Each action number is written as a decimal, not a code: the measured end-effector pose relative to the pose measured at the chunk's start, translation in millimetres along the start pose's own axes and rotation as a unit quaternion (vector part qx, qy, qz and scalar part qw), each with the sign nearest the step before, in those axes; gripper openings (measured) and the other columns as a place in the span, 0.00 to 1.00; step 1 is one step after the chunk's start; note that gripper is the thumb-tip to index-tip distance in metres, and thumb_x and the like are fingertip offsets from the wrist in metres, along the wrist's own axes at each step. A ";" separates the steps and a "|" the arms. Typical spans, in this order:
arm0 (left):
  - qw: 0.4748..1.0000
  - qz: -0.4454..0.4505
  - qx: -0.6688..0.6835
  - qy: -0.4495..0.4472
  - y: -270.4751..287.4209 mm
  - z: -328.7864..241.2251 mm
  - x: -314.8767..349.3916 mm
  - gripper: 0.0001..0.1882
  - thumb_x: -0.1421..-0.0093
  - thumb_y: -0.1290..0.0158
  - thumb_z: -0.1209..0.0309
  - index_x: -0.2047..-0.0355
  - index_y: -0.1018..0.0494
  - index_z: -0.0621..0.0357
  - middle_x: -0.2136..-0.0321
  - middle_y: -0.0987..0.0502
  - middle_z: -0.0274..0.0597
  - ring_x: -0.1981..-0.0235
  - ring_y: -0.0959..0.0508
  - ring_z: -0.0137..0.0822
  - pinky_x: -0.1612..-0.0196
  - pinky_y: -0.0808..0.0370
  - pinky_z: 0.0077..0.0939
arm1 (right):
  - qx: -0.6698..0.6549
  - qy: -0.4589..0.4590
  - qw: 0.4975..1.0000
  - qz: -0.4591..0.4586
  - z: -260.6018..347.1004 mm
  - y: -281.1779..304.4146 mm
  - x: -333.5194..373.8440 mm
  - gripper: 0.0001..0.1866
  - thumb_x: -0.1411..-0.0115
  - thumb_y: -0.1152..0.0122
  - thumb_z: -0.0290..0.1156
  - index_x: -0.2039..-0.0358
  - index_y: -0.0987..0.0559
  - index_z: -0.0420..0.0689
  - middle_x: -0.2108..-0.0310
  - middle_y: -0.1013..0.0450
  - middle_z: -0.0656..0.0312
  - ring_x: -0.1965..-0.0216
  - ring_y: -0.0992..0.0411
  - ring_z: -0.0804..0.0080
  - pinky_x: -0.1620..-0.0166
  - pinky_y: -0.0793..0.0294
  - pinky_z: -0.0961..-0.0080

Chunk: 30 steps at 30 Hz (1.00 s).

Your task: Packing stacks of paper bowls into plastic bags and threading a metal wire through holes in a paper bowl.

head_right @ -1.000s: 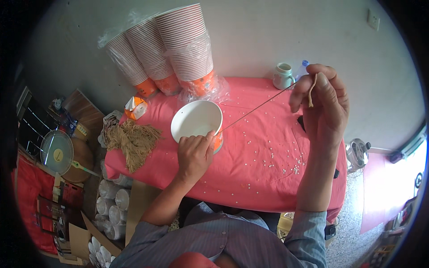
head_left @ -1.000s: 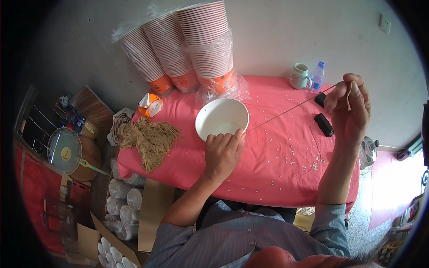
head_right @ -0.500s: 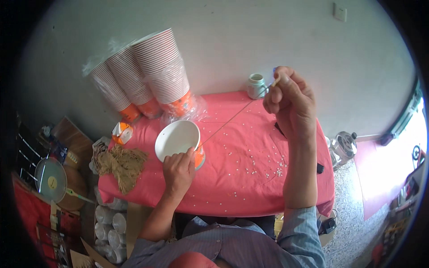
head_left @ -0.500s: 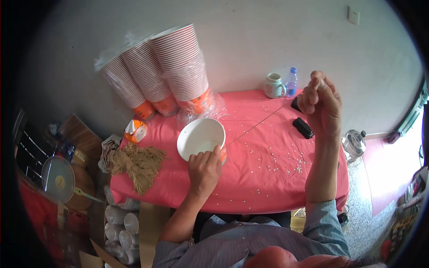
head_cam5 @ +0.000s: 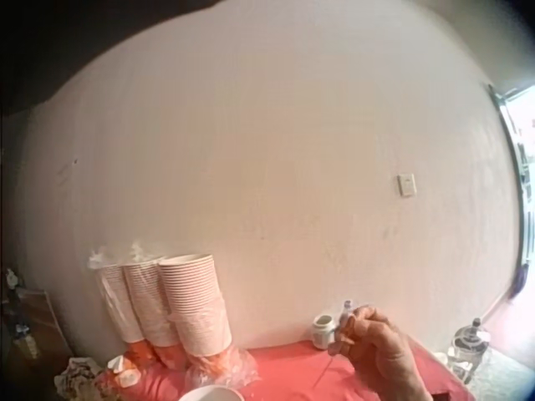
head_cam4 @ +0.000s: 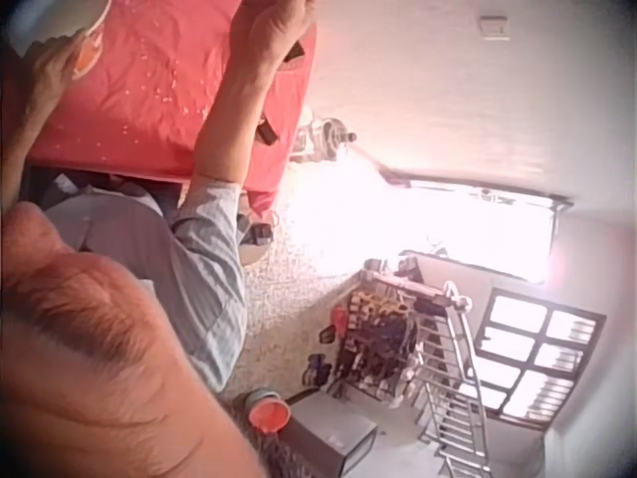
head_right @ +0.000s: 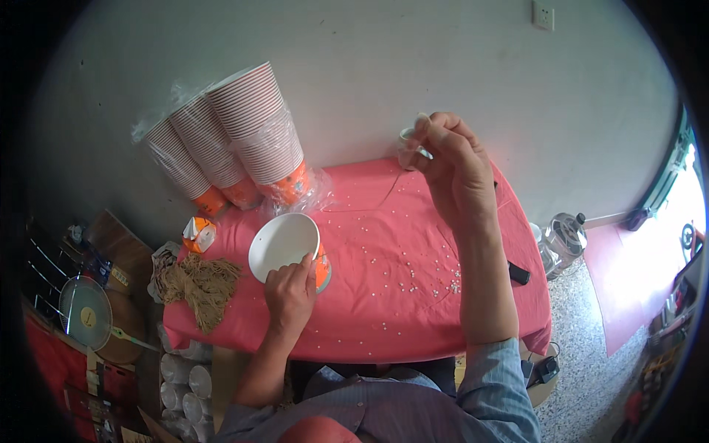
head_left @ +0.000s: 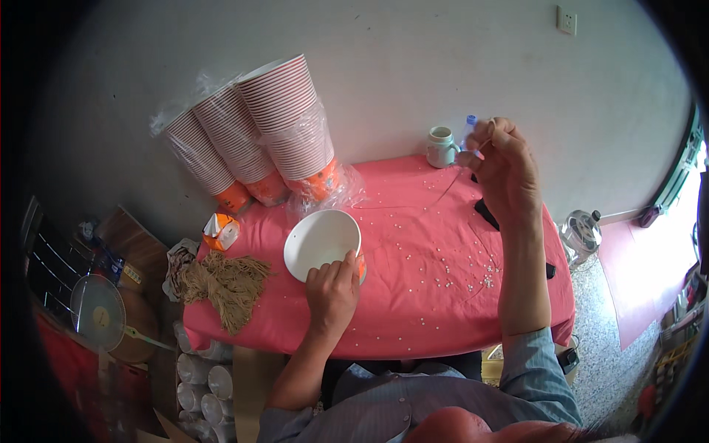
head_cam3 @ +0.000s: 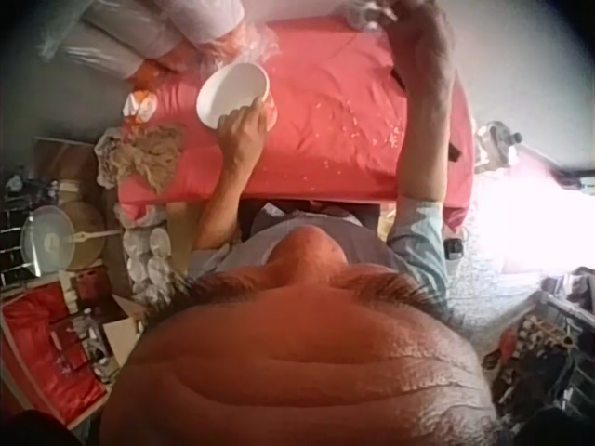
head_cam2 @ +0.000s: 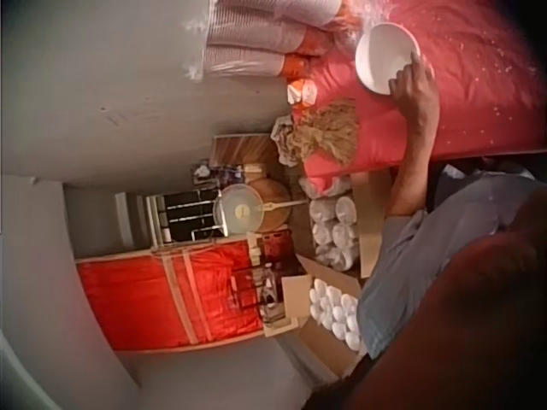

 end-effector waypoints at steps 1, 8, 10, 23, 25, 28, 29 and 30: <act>1.000 0.001 -0.003 0.003 0.9 -1.9 -0.2 0.15 0.34 0.38 0.71 0.48 0.18 0.59 0.76 0.24 0.38 0.73 0.22 0.40 0.66 0.31 0.42 | 0.010 -0.016 1.000 -0.025 -4.2 -12.5 4.6 0.06 0.25 0.43 0.32 0.59 0.23 0.44 0.66 0.22 0.61 0.69 0.23 0.70 0.61 0.22 0.69; 0.995 0.074 0.037 0.064 3.4 -40.3 -16.4 0.22 0.31 0.38 0.68 0.41 0.24 0.63 0.67 0.17 0.49 0.66 0.16 0.47 0.61 0.22 0.42 | 0.119 -0.167 0.975 0.089 -74.1 -39.9 25.3 0.06 0.23 0.44 0.30 0.59 0.26 0.43 0.68 0.18 0.53 0.73 0.17 0.66 0.70 0.18 0.73; 0.995 0.005 0.094 0.045 28.5 -37.6 -37.5 0.20 0.32 0.38 0.70 0.42 0.23 0.63 0.65 0.17 0.52 0.65 0.15 0.50 0.60 0.21 0.44 | 0.196 -0.182 0.957 0.116 -90.8 -43.5 33.6 0.05 0.24 0.41 0.29 0.58 0.26 0.43 0.65 0.16 0.52 0.71 0.16 0.68 0.69 0.18 0.75; 0.943 -0.037 0.323 0.074 65.9 23.0 -59.0 0.09 0.33 0.34 0.73 0.54 0.18 0.61 0.62 0.14 0.48 0.59 0.13 0.48 0.57 0.19 0.40 | 0.397 -0.142 0.873 0.247 -131.0 -84.6 73.3 0.04 0.28 0.40 0.21 0.55 0.25 0.37 0.65 0.15 0.58 0.63 0.17 0.77 0.60 0.17 0.77; 0.948 -0.032 0.311 0.061 68.7 25.8 -59.5 0.08 0.32 0.35 0.73 0.56 0.18 0.62 0.63 0.15 0.48 0.60 0.13 0.48 0.58 0.19 0.40 | 0.408 -0.162 0.864 0.245 -136.1 -83.2 74.1 0.09 0.33 0.35 0.26 0.55 0.24 0.39 0.69 0.14 0.56 0.64 0.13 0.66 0.59 0.17 0.69; 0.944 -0.006 0.320 0.079 70.7 28.7 -57.7 0.05 0.31 0.38 0.73 0.58 0.18 0.63 0.65 0.15 0.49 0.63 0.13 0.47 0.60 0.19 0.38 | 0.478 -0.121 0.819 0.294 -131.9 -91.9 75.8 0.12 0.35 0.33 0.27 0.52 0.22 0.41 0.69 0.15 0.58 0.66 0.13 0.62 0.62 0.17 0.66; 0.933 0.016 0.343 0.110 67.4 32.1 -55.8 0.05 0.29 0.39 0.73 0.59 0.19 0.63 0.66 0.16 0.50 0.64 0.14 0.47 0.61 0.19 0.38 | 0.475 -0.121 0.819 0.297 -129.8 -94.7 76.5 0.12 0.35 0.33 0.27 0.52 0.22 0.41 0.69 0.15 0.58 0.66 0.13 0.62 0.62 0.17 0.66; 0.935 0.015 0.337 0.114 68.6 35.1 -53.9 0.05 0.29 0.39 0.73 0.59 0.19 0.63 0.66 0.16 0.50 0.64 0.14 0.47 0.61 0.19 0.38 | 0.503 -0.096 0.803 0.306 -128.2 -100.6 78.2 0.14 0.35 0.31 0.28 0.50 0.20 0.43 0.68 0.15 0.58 0.67 0.14 0.60 0.64 0.17 0.64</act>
Point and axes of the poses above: each hand's wrist, its own x-axis away from the middle knuckle, its own y-axis out of the back of the hand, z = x × y, the point moved 9 cm from there along -x, towards the middle knuckle
